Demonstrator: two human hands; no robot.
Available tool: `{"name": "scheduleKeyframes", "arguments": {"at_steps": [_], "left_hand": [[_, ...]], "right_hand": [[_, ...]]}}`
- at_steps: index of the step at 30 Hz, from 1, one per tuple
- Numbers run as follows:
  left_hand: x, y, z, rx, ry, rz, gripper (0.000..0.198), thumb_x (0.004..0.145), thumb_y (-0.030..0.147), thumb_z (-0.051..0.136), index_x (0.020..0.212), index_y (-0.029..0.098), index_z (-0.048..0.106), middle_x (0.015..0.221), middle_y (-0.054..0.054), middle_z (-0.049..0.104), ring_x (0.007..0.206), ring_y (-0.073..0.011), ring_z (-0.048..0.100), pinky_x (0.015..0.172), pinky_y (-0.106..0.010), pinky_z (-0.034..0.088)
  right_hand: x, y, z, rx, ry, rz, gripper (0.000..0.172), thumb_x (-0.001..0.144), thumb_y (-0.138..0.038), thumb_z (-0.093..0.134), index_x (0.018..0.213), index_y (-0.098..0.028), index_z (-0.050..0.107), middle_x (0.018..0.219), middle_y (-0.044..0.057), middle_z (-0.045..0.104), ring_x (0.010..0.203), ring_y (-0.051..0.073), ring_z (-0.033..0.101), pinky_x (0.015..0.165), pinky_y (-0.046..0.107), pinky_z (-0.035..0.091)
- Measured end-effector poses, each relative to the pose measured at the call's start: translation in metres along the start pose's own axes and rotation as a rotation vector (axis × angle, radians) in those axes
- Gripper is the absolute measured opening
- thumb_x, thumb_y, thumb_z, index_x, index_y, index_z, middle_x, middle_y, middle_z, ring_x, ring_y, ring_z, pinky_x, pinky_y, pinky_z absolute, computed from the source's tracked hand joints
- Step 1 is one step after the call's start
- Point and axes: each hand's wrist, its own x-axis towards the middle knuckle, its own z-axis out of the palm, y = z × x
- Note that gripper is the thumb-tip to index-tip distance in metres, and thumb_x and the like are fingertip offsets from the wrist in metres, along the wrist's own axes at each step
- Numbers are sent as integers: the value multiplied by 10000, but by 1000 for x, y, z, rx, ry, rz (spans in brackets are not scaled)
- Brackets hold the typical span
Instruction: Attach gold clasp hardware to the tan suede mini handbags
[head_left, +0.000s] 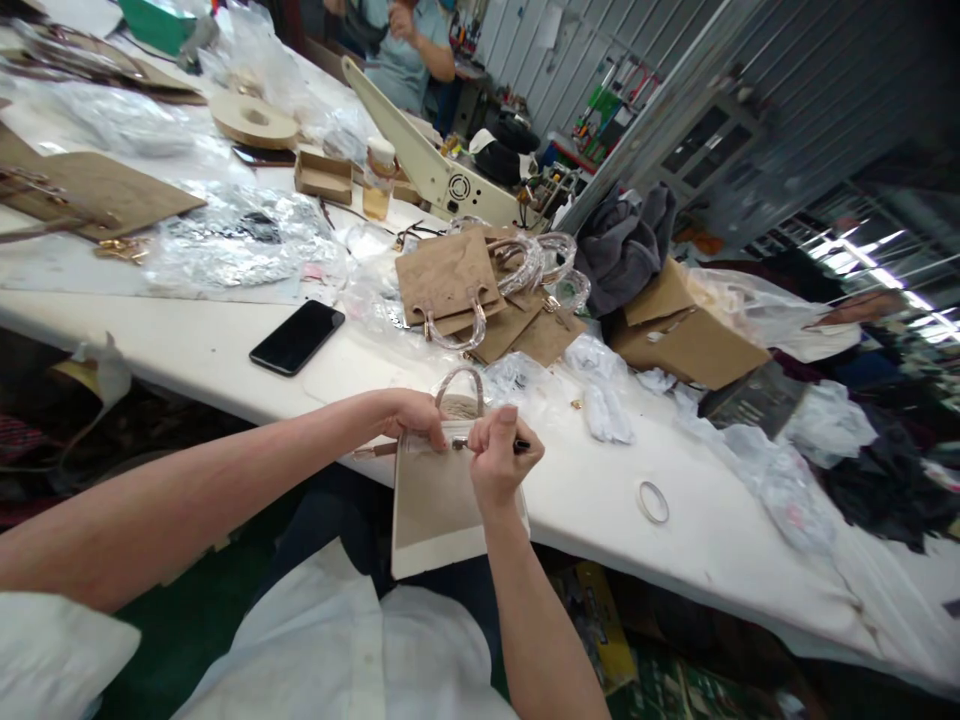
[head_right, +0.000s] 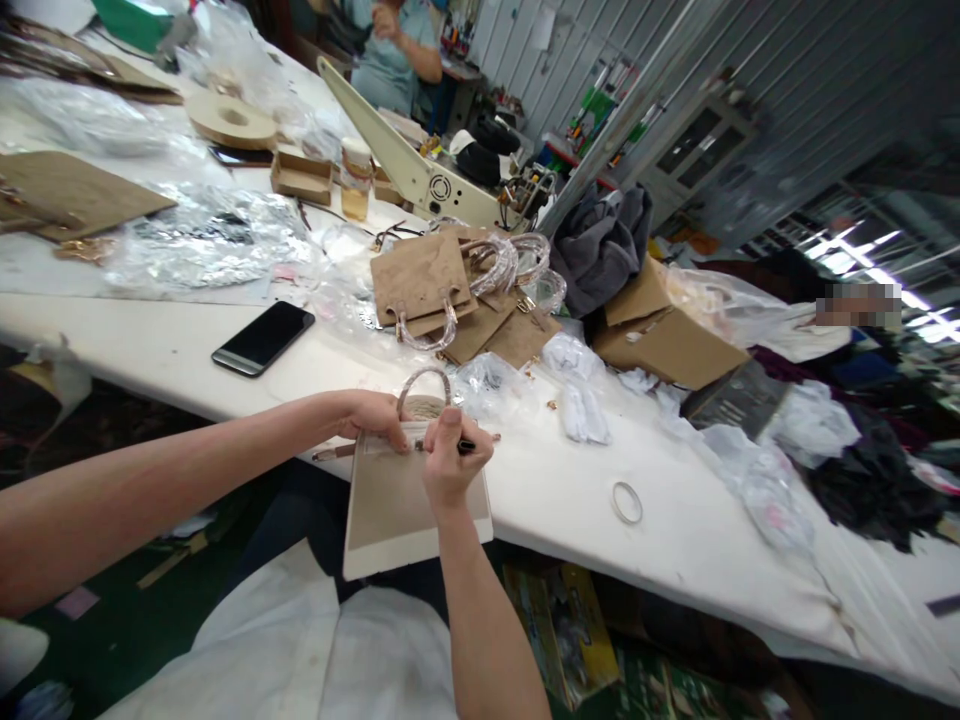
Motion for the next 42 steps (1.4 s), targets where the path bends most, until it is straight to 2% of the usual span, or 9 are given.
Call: {"name": "scheduleKeyframes", "arguments": {"at_steps": [7, 11, 14, 19, 23, 28, 33, 37, 42], "left_hand": [[0, 0, -3, 9, -53, -26, 412, 593, 122, 873, 993, 161, 785, 825, -63, 793, 672, -257, 743, 557, -286, 618], [4, -4, -4, -22, -34, -26, 403, 596, 124, 879, 987, 146, 782, 864, -88, 806, 714, -273, 760, 616, -319, 650], [8, -7, -5, -12, -28, -42, 365, 590, 119, 867, 944, 137, 780, 865, -100, 807, 690, -273, 753, 592, -321, 643], [11, -9, -7, -31, -54, -9, 355, 576, 129, 873, 915, 130, 768, 840, -98, 796, 690, -272, 748, 567, -305, 626], [7, -8, -6, -29, -72, 9, 384, 584, 132, 885, 951, 133, 773, 848, -90, 798, 689, -258, 742, 541, -282, 610], [6, -6, -4, -4, -24, -35, 370, 584, 129, 907, 923, 135, 758, 826, -87, 791, 699, -266, 751, 561, -290, 617], [5, -5, -1, -9, 13, -5, 385, 571, 113, 894, 930, 143, 759, 835, -80, 795, 745, -282, 762, 598, -303, 626], [2, -3, 0, 31, -2, 3, 323, 572, 116, 864, 876, 127, 757, 812, -78, 781, 711, -257, 737, 574, -280, 605], [-3, 1, 3, 36, 8, 10, 376, 538, 147, 897, 891, 127, 766, 817, -77, 778, 701, -251, 726, 565, -275, 597]], "right_hand": [[44, -13, 9, 182, 75, 163, 709, 983, -679, 715, 573, -252, 326, 473, -89, 297, 362, 79, 294, 348, 251, 226], [62, -10, 20, 170, -6, 312, 736, 907, -747, 755, 574, -262, 313, 463, -102, 280, 346, 69, 267, 318, 244, 200], [65, -6, 26, 132, -35, 345, 720, 898, -740, 768, 581, -260, 333, 461, -103, 291, 343, 68, 277, 322, 247, 199], [52, -2, 27, 23, -57, 242, 675, 934, -678, 772, 579, -246, 394, 463, -85, 341, 357, 78, 328, 349, 268, 217], [34, -3, 20, -19, -12, 145, 663, 1004, -653, 706, 583, -247, 392, 469, -69, 367, 377, 90, 365, 384, 279, 264], [31, -2, 16, 12, -3, 176, 652, 1008, -656, 703, 602, -251, 392, 480, -74, 347, 378, 93, 342, 380, 284, 242], [31, -1, 17, -23, -30, 167, 647, 1003, -656, 707, 615, -254, 383, 503, -73, 345, 402, 96, 331, 390, 283, 247], [5, 2, 7, 3, 15, 32, 625, 1068, -569, 653, 610, -244, 380, 527, -58, 372, 440, 108, 385, 452, 286, 322], [-20, 12, -7, 67, 44, -123, 603, 1109, -514, 591, 621, -238, 370, 534, -55, 367, 454, 117, 386, 490, 292, 344]]}}
